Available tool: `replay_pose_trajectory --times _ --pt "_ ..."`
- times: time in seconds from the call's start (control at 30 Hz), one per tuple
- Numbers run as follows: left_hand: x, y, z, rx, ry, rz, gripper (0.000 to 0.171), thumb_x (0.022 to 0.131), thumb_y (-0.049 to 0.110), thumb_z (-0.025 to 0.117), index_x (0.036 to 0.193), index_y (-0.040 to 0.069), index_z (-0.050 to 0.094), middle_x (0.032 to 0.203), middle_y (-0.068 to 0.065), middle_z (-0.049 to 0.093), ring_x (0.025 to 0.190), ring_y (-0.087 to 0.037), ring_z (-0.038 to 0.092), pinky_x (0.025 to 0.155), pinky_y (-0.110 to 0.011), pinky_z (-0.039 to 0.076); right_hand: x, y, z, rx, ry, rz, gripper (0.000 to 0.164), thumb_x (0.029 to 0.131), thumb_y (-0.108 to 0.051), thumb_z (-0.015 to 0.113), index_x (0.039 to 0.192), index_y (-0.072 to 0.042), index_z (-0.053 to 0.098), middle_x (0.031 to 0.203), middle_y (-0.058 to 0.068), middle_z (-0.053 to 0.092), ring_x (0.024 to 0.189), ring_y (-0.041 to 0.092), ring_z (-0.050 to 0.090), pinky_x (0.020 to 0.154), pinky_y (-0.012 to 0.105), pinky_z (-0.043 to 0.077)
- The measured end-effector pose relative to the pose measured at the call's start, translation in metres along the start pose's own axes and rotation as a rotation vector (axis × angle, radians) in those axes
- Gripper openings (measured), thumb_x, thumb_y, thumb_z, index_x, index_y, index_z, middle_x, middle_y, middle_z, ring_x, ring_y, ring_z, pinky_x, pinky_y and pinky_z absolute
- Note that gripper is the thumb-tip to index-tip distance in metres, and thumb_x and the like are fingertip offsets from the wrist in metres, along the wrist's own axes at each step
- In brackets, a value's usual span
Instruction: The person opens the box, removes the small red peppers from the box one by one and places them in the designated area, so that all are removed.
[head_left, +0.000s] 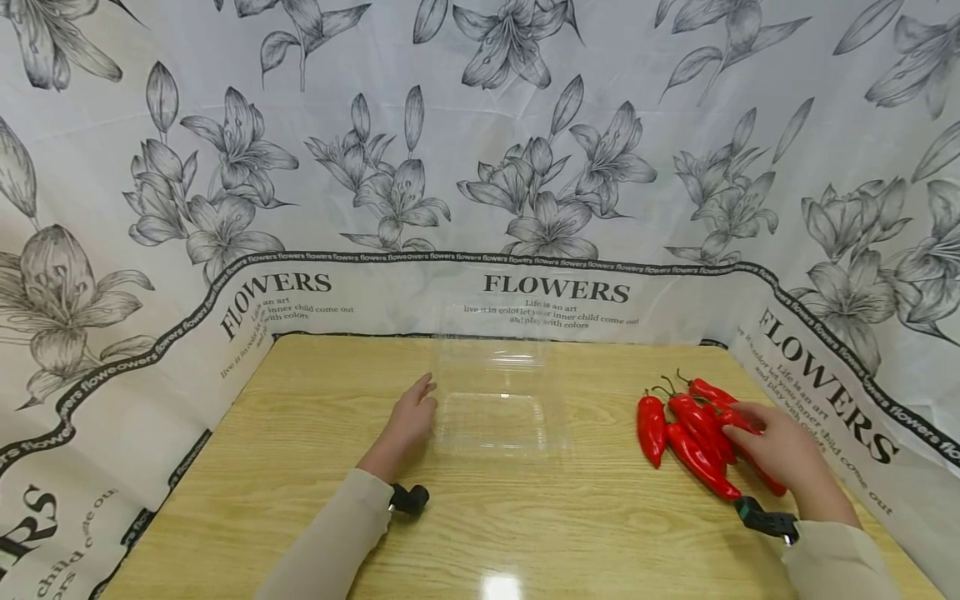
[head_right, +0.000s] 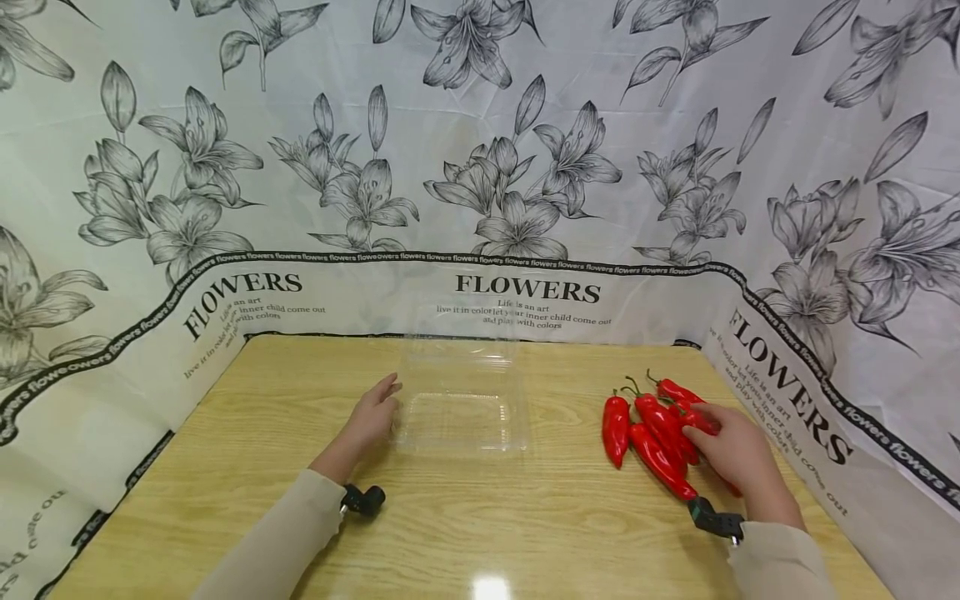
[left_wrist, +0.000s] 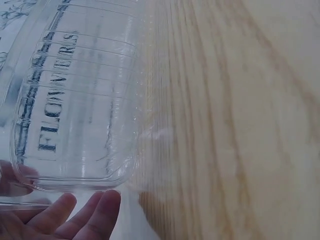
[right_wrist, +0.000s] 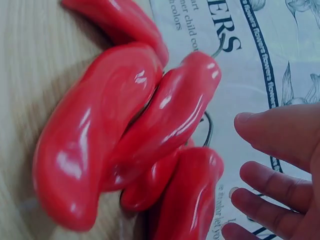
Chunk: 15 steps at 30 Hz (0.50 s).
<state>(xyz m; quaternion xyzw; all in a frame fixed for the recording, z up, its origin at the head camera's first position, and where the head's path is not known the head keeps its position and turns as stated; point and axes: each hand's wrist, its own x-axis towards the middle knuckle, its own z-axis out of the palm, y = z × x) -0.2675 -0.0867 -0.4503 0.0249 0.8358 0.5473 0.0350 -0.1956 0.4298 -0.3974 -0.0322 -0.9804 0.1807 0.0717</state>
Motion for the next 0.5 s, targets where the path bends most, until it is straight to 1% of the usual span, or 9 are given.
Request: replay_pose_trajectory --times 0.03,0.07,0.1,0.2,0.3,0.37,0.43,0.47,0.5 --pt "0.001 0.000 -0.001 0.000 -0.004 -0.003 0.058 0.100 0.017 0.035 0.156 0.015 0.021 0.155 -0.009 0.037 0.071 -0.023 0.053 0.078 -0.039 0.041 0.001 -0.004 -0.001 0.003 0.003 -0.008 0.061 0.094 -0.041 0.059 0.132 0.006 0.051 0.129 0.037 0.050 0.110 0.053 0.049 0.082 0.062 0.042" --pt "0.001 0.000 -0.001 -0.001 -0.009 -0.007 0.058 0.100 0.017 0.035 0.156 0.016 0.021 0.155 -0.009 0.037 0.059 -0.020 0.045 0.073 -0.037 0.042 0.002 -0.008 -0.002 0.005 0.004 -0.015 0.061 0.094 -0.040 0.059 0.132 0.006 0.051 0.130 0.037 0.050 0.111 0.053 0.049 0.083 0.063 0.042" --pt "0.002 0.001 -0.002 -0.005 -0.013 -0.011 0.059 0.099 0.016 0.035 0.156 0.016 0.021 0.155 -0.009 0.037 0.051 -0.019 0.038 0.066 -0.035 0.042 0.003 -0.012 -0.003 0.004 0.003 -0.023 0.061 0.094 -0.041 0.058 0.133 0.005 0.051 0.130 0.036 0.049 0.112 0.053 0.048 0.084 0.063 0.042" --pt "0.003 0.001 -0.003 -0.016 -0.016 -0.023 0.059 0.100 0.017 0.037 0.156 0.019 0.021 0.156 -0.010 0.035 0.043 -0.012 0.034 0.053 -0.030 0.041 0.005 -0.026 -0.006 0.005 -0.005 -0.045 0.061 0.094 -0.042 0.058 0.136 0.002 0.050 0.134 0.036 0.047 0.114 0.054 0.047 0.085 0.065 0.041" --pt "0.006 0.002 -0.006 -0.004 -0.013 -0.019 0.059 0.100 0.017 0.039 0.156 0.022 0.023 0.156 -0.011 0.034 0.044 -0.012 0.034 0.048 -0.027 0.038 0.008 -0.040 -0.009 0.010 0.013 -0.084 0.058 0.094 -0.041 0.058 0.136 -0.001 0.051 0.136 0.035 0.046 0.117 0.054 0.045 0.088 0.066 0.039" --pt "0.008 0.003 -0.010 0.034 -0.008 -0.003 0.059 0.099 0.017 0.040 0.156 0.022 0.023 0.156 -0.012 0.034 0.059 -0.016 0.051 0.050 -0.028 0.038 0.010 -0.049 -0.011 0.016 0.024 -0.112 0.056 0.095 -0.040 0.059 0.136 -0.002 0.051 0.136 0.034 0.046 0.119 0.053 0.043 0.090 0.066 0.037" --pt "0.010 0.007 -0.015 0.067 -0.005 0.014 0.059 0.099 0.018 0.040 0.156 0.023 0.023 0.156 -0.012 0.034 0.088 -0.024 0.064 0.050 -0.029 0.037 0.013 -0.059 -0.013 0.018 0.047 -0.147 0.054 0.095 -0.038 0.058 0.135 -0.003 0.053 0.136 0.032 0.047 0.119 0.052 0.044 0.092 0.066 0.036" --pt "0.011 0.009 -0.018 0.085 -0.005 0.022 0.059 0.099 0.019 0.039 0.156 0.023 0.022 0.156 -0.012 0.034 0.105 -0.028 0.062 0.052 -0.030 0.038 0.015 -0.064 -0.015 0.019 0.057 -0.162 0.053 0.095 -0.038 0.058 0.134 -0.003 0.053 0.135 0.032 0.048 0.119 0.051 0.044 0.092 0.065 0.037" --pt "0.012 0.011 -0.021 0.101 -0.004 0.028 0.060 0.099 0.019 0.038 0.156 0.023 0.022 0.156 -0.012 0.033 0.121 -0.032 0.055 0.053 -0.030 0.039 0.017 -0.069 -0.017 0.018 0.067 -0.179 0.053 0.096 -0.038 0.058 0.134 -0.002 0.053 0.134 0.031 0.049 0.118 0.050 0.045 0.091 0.065 0.038"
